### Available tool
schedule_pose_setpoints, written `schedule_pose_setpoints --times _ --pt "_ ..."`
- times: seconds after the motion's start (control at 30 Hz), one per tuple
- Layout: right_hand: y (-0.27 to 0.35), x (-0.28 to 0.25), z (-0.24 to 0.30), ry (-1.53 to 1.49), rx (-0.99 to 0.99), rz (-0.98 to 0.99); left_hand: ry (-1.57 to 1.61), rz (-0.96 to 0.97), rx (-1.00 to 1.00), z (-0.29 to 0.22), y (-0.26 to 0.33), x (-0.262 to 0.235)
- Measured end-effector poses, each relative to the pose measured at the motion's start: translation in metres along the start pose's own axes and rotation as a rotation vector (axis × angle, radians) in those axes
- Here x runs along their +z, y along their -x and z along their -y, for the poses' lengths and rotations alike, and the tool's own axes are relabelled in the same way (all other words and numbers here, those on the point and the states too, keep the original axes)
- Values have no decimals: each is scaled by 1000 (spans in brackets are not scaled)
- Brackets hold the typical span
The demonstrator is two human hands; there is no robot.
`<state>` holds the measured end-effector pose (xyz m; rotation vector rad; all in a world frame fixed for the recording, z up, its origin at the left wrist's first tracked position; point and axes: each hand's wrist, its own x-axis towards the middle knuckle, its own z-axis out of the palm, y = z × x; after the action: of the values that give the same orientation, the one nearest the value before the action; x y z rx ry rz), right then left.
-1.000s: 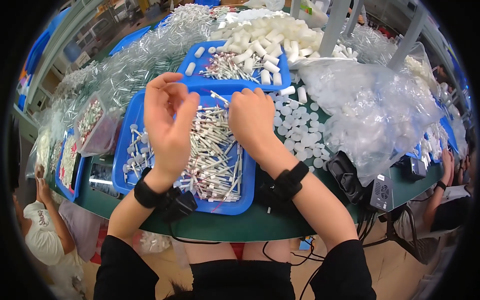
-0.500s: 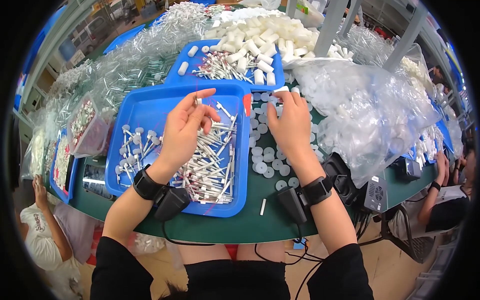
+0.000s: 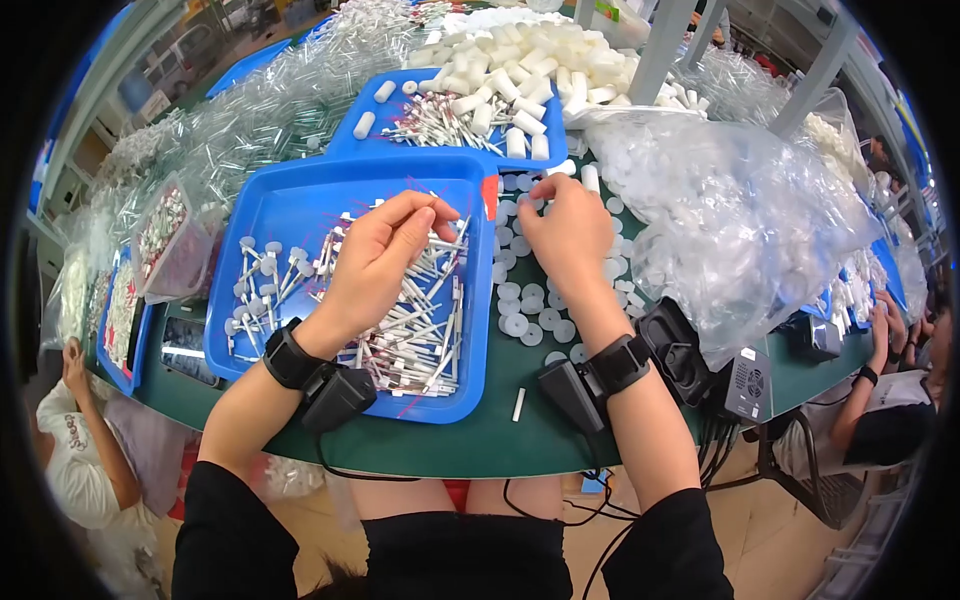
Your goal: The person is manually assembling small plastic medical components, specifically joining a thin tube/connector into a white plastic cap or valve part on a factory assembly line.
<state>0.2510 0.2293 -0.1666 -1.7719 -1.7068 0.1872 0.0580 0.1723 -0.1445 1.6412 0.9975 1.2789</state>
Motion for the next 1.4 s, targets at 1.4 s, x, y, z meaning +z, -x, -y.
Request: schedule_pose_setpoints --times 1.4 --pt "26 -33 22 -923 -403 397 -485 66 334 0 2 -8"
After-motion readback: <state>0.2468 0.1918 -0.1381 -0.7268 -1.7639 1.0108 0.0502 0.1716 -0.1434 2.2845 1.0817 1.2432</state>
